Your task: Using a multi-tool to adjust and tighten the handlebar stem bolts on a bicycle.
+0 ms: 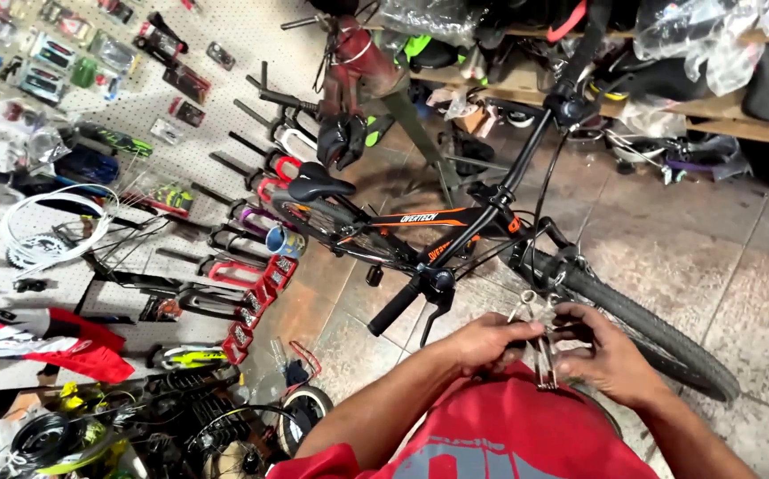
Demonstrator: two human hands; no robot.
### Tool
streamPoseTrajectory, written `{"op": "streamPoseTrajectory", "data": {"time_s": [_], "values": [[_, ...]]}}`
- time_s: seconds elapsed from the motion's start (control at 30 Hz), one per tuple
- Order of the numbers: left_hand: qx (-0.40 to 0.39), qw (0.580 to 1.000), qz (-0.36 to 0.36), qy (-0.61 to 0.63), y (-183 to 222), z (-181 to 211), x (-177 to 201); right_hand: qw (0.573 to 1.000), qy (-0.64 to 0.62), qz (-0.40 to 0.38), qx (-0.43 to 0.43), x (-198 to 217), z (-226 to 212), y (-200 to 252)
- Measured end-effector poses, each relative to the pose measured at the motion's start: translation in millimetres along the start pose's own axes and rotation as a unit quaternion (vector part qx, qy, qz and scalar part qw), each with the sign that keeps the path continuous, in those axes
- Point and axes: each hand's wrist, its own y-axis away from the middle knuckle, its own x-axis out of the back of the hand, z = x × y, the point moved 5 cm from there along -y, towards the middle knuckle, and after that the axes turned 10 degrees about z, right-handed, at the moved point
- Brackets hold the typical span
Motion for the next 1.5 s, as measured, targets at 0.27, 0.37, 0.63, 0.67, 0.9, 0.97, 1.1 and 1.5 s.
{"op": "streamPoseTrajectory", "data": {"time_s": [0.27, 0.37, 0.63, 0.67, 0.9, 0.97, 1.1, 1.5], "values": [[-0.037, 0.997, -0.072, 0.005, 3.9, 12.8, -11.2, 0.99, -0.074, 0.107, 0.056, -14.6, 13.6, -15.7], [-0.021, 0.997, -0.073, -0.018, 3.1, 12.3, -9.7, 0.986, -0.111, 0.101, 0.073, -10.6, 22.3, -28.6], [0.018, 0.997, -0.081, -0.001, 7.3, 11.6, -9.5, 0.967, -0.245, 0.064, -0.007, -14.0, 45.0, -32.6], [0.025, 0.997, -0.067, -0.003, 7.5, 11.2, -9.1, 0.967, -0.247, 0.06, 0.001, -15.0, 46.4, -32.3], [-0.083, 0.985, 0.058, 0.14, -54.5, -47.7, -14.1, 0.988, -0.096, 0.117, -0.041, -21.1, 10.5, -7.8], [-0.091, 0.987, 0.106, 0.08, -51.3, -45.7, -6.6, 0.991, -0.01, 0.131, -0.028, -21.3, 1.5, -1.6], [-0.148, 0.976, 0.154, 0.026, -39.2, -27.4, 2.6, 0.992, -0.084, 0.09, 0.017, -16.8, 13.0, -10.7], [-0.182, 0.961, 0.094, 0.184, -21.2, 12.8, -13.0, 0.968, -0.245, 0.028, -0.042, -10.8, 50.2, -25.9]]}}
